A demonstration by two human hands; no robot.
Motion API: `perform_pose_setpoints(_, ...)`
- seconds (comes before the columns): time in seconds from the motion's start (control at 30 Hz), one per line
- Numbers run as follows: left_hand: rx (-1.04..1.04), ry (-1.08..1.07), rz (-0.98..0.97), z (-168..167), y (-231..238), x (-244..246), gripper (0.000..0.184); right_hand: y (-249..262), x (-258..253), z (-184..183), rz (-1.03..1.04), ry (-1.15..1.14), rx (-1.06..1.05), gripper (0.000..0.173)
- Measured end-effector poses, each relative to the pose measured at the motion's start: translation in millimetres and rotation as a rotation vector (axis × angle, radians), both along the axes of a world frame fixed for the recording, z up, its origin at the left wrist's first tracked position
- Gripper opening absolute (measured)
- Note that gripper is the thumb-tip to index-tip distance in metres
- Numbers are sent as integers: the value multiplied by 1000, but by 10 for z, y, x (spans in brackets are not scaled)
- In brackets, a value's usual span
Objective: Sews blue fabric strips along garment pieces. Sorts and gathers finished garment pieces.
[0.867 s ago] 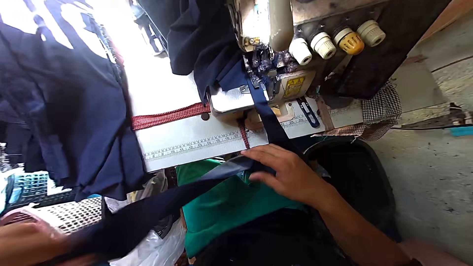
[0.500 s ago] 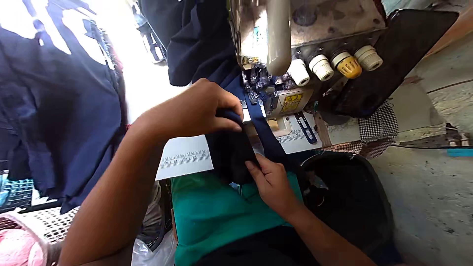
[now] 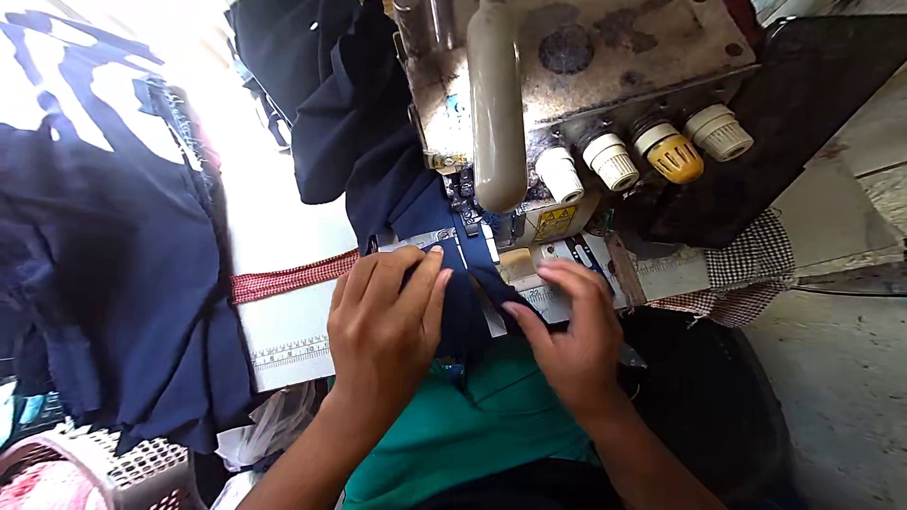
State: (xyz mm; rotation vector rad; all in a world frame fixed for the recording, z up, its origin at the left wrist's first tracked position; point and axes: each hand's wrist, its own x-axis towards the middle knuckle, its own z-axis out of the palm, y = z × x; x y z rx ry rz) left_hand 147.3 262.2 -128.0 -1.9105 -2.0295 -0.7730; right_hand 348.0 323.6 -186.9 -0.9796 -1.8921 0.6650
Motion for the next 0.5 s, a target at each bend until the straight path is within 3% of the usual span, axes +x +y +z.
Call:
perform_pose_setpoints(0.13,-1,-24,16,-96,-59,-3,31,256,60,-61,428,167,-391,27)
perform_pose_setpoints(0.3,-3,-31,13,-137,-84,26,34,238,90,121,838,461,-656,21)
perform_pose_setpoints(0.4,-26,-26,-21,-145,-78,169,35,162,-38,419,840,651,-731,14)
perform_pose_setpoints(0.5,5,-59,-55,-163,-36,263,30,32,-122,666,669,590,-671,13)
